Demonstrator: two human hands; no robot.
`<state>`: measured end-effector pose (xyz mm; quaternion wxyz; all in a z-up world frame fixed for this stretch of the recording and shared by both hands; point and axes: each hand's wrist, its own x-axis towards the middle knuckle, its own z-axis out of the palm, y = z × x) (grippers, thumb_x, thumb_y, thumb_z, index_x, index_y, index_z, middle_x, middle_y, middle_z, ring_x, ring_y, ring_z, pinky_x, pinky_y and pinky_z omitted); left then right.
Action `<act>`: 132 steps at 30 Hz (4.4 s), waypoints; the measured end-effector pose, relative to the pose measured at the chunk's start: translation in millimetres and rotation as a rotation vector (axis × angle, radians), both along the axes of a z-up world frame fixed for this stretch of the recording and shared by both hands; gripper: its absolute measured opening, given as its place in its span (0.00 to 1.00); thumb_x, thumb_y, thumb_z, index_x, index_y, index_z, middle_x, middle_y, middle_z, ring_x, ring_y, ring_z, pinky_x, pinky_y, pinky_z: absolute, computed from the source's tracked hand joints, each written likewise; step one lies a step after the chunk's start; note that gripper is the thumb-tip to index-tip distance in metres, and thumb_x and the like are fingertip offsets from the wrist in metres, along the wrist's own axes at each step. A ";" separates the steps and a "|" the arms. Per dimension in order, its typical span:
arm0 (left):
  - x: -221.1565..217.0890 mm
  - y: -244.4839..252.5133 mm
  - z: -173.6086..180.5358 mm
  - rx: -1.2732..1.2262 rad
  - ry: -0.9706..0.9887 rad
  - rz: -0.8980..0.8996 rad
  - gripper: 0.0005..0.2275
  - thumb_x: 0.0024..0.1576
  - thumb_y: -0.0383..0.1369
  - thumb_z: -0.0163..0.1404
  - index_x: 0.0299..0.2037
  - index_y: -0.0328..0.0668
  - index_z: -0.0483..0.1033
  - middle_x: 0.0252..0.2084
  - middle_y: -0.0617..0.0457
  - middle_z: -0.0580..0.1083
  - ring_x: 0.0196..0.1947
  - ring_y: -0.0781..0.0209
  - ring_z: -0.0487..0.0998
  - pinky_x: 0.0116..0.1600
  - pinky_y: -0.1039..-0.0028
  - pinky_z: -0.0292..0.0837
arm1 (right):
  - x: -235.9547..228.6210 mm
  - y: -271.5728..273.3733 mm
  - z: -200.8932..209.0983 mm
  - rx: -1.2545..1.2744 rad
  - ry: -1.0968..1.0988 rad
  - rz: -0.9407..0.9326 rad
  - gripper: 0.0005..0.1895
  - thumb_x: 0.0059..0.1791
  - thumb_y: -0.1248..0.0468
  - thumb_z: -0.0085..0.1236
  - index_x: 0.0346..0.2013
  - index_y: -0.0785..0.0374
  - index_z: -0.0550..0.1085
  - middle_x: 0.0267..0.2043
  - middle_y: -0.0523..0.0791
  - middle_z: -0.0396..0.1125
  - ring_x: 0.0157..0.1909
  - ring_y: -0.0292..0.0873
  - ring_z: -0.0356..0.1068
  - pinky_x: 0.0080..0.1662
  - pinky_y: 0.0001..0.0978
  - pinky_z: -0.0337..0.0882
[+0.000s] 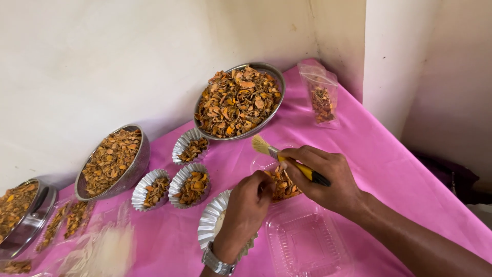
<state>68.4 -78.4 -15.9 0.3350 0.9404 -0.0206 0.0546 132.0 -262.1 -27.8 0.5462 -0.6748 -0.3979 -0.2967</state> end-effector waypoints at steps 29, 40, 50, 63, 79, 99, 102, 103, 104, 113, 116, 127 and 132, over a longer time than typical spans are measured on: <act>-72.1 103.3 -44.5 0.612 0.396 -0.019 0.05 0.56 0.36 0.56 0.32 0.61 0.73 0.37 0.68 0.73 0.46 0.63 0.64 0.52 0.67 0.53 | -9.2 4.2 -2.4 -0.133 -0.089 0.063 0.12 0.51 0.67 0.60 0.48 0.67 0.76 0.37 0.46 0.77 0.31 0.41 0.78 0.35 0.32 0.80; -57.9 91.7 -10.2 0.147 0.239 0.121 0.10 0.57 0.32 0.58 0.25 0.48 0.71 0.26 0.60 0.74 0.30 0.66 0.68 0.38 0.72 0.66 | -18.6 8.4 -1.4 -0.134 -0.106 0.096 0.12 0.51 0.64 0.59 0.48 0.64 0.77 0.36 0.46 0.78 0.28 0.43 0.79 0.31 0.33 0.78; -46.6 86.0 -10.8 -0.277 0.300 0.288 0.05 0.55 0.29 0.61 0.30 0.45 0.77 0.32 0.58 0.77 0.36 0.65 0.76 0.48 0.76 0.73 | -30.5 12.3 0.0 -0.248 -0.048 0.267 0.09 0.53 0.62 0.55 0.46 0.59 0.76 0.36 0.44 0.76 0.28 0.45 0.76 0.32 0.34 0.76; -53.6 96.3 -19.3 -0.593 0.186 0.242 0.07 0.54 0.27 0.61 0.42 0.39 0.83 0.38 0.54 0.81 0.41 0.65 0.81 0.48 0.77 0.79 | -42.1 17.2 2.1 -0.389 -0.053 0.352 0.12 0.53 0.61 0.53 0.48 0.59 0.76 0.41 0.45 0.78 0.34 0.46 0.79 0.35 0.36 0.79; -54.5 97.3 -22.5 -0.970 0.099 0.237 0.09 0.53 0.21 0.59 0.43 0.29 0.81 0.31 0.43 0.78 0.30 0.54 0.82 0.42 0.68 0.83 | -49.3 16.8 6.5 -0.359 0.017 0.339 0.13 0.49 0.62 0.58 0.48 0.60 0.78 0.41 0.43 0.81 0.35 0.41 0.84 0.38 0.29 0.83; -56.0 98.0 -20.6 -0.954 0.046 0.205 0.09 0.51 0.24 0.61 0.41 0.33 0.80 0.33 0.47 0.78 0.30 0.58 0.81 0.43 0.70 0.82 | -51.0 19.9 6.1 -0.464 0.093 0.380 0.13 0.50 0.61 0.56 0.49 0.58 0.77 0.39 0.43 0.80 0.31 0.43 0.81 0.35 0.32 0.79; -56.2 101.8 -26.4 -0.912 0.030 0.221 0.10 0.51 0.24 0.61 0.43 0.35 0.82 0.38 0.50 0.78 0.39 0.61 0.79 0.46 0.73 0.79 | -55.9 19.4 8.4 -0.351 0.027 0.305 0.12 0.50 0.61 0.57 0.47 0.58 0.78 0.42 0.42 0.81 0.37 0.36 0.85 0.41 0.26 0.83; -55.8 101.5 -25.8 -0.912 0.029 0.223 0.10 0.51 0.24 0.61 0.43 0.35 0.82 0.38 0.50 0.78 0.39 0.61 0.79 0.46 0.73 0.79 | -55.0 17.1 8.1 -0.352 0.027 0.307 0.12 0.50 0.61 0.57 0.47 0.58 0.78 0.42 0.42 0.81 0.37 0.36 0.85 0.41 0.26 0.83; -55.9 101.2 -25.4 -0.929 0.042 0.219 0.10 0.51 0.25 0.62 0.42 0.35 0.81 0.35 0.49 0.78 0.35 0.59 0.79 0.45 0.71 0.80 | -54.4 14.8 7.4 -0.337 0.009 0.292 0.14 0.49 0.62 0.58 0.48 0.61 0.77 0.43 0.44 0.80 0.40 0.39 0.85 0.44 0.27 0.84; -54.9 100.9 -28.0 -0.853 0.050 0.242 0.09 0.51 0.25 0.62 0.42 0.38 0.82 0.38 0.52 0.79 0.41 0.62 0.79 0.48 0.73 0.79 | -51.1 17.5 8.2 -0.386 0.004 0.358 0.13 0.50 0.62 0.56 0.49 0.61 0.77 0.42 0.44 0.80 0.37 0.41 0.84 0.39 0.30 0.81; -55.9 101.9 -28.7 -0.847 0.064 0.247 0.10 0.51 0.26 0.62 0.42 0.38 0.82 0.38 0.52 0.78 0.39 0.61 0.78 0.46 0.73 0.79 | -51.5 17.0 10.7 -0.348 -0.008 0.346 0.14 0.50 0.62 0.57 0.49 0.62 0.76 0.42 0.45 0.80 0.36 0.40 0.84 0.39 0.28 0.82; -57.6 102.4 -27.5 -0.857 0.070 0.241 0.10 0.51 0.25 0.62 0.42 0.36 0.82 0.36 0.51 0.77 0.37 0.61 0.78 0.44 0.73 0.79 | -51.8 16.1 10.2 -0.324 0.030 0.363 0.14 0.50 0.63 0.57 0.50 0.61 0.77 0.44 0.45 0.81 0.40 0.40 0.85 0.43 0.28 0.83; -57.1 103.2 -25.5 -0.796 0.024 0.171 0.08 0.53 0.24 0.60 0.41 0.34 0.81 0.36 0.48 0.79 0.34 0.58 0.81 0.43 0.71 0.80 | -47.0 18.9 5.8 -0.382 -0.054 0.391 0.11 0.52 0.62 0.54 0.48 0.59 0.76 0.41 0.43 0.79 0.33 0.44 0.80 0.36 0.34 0.79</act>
